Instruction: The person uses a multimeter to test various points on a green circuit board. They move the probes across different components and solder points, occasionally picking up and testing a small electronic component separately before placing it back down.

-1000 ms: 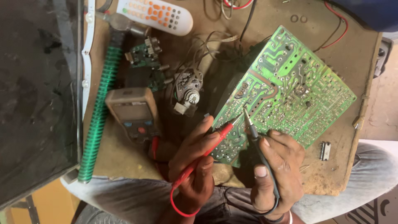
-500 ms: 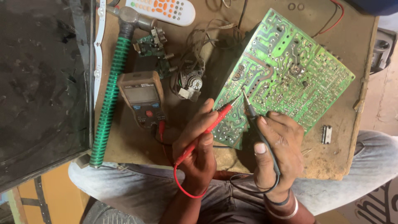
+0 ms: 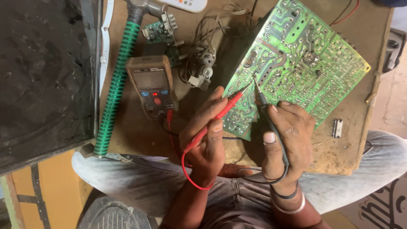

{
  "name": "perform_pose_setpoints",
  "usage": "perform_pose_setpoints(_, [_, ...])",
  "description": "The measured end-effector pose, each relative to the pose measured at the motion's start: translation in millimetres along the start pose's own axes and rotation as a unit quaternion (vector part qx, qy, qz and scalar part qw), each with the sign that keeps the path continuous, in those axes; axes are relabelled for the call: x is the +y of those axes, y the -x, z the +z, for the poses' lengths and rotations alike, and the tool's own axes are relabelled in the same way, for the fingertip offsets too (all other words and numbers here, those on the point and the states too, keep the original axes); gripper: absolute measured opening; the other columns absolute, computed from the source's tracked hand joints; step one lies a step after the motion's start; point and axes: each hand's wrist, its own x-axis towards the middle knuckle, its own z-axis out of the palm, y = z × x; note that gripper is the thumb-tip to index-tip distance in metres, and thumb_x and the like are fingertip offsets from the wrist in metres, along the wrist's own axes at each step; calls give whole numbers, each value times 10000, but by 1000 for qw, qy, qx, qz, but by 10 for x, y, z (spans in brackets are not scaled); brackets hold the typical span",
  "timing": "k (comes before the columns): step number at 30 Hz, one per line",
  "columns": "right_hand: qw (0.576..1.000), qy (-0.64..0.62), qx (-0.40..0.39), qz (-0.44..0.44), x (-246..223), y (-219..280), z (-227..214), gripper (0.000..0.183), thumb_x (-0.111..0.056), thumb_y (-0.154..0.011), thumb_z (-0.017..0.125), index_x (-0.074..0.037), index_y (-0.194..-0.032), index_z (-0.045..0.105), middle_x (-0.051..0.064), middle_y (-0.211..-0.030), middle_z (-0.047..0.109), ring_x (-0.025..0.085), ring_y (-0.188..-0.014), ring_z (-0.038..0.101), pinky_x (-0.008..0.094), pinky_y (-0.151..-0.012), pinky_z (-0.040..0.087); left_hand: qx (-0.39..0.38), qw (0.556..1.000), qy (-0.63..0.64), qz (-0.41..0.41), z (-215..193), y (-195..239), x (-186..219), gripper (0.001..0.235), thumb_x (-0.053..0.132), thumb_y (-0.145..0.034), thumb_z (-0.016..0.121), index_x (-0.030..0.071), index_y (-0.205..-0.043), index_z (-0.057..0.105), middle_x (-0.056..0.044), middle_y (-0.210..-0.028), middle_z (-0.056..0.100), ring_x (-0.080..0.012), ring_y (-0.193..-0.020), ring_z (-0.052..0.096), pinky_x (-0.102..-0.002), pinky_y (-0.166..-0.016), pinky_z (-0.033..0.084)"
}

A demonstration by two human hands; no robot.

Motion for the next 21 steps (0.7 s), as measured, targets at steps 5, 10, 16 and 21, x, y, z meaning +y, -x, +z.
perform_pose_setpoints(5, [1000, -1, -3, 3, 30, 12, -33, 334, -158, -1024, 579, 37, -1281, 666, 182, -1167, 679, 336, -1227, 593, 418, -1127, 441, 11, 1000, -8, 6, 22, -5, -16, 320, 171, -1129, 534, -55, -1328, 643, -241, -1421, 642, -300, -1296, 658, -374, -1124, 542])
perform_pose_setpoints(10, [1000, 9, -2, 7, 27, -2, -28, 332, -137, -1012, 580, 37, -1284, 659, 182, -1206, 672, 343, -1203, 595, 423, -1105, 448, 12, 1000, -23, 6, 29, -1, -25, 307, 161, -1133, 525, -53, -1316, 646, -245, -1427, 646, -309, -1307, 654, -377, -1126, 542])
perform_pose_setpoints(16, [1000, 16, -8, -6, 6, -48, -27, 328, -112, -987, 594, 24, -1278, 662, 176, -1185, 680, 346, -1187, 597, 420, -1090, 456, 20, 1000, -15, 4, 39, -11, -32, 307, 162, -1129, 527, -61, -1308, 641, -254, -1412, 649, -333, -1343, 654, -412, -1164, 543])
perform_pose_setpoints(21, [1000, 21, -12, -7, 6, -41, -31, 326, -108, -982, 601, 20, -1275, 664, 175, -1185, 680, 342, -1181, 599, 421, -1086, 455, 23, 1000, -18, 10, 39, -5, -34, 329, 196, -1136, 521, -56, -1310, 643, -248, -1416, 650, -313, -1298, 655, -387, -1123, 539])
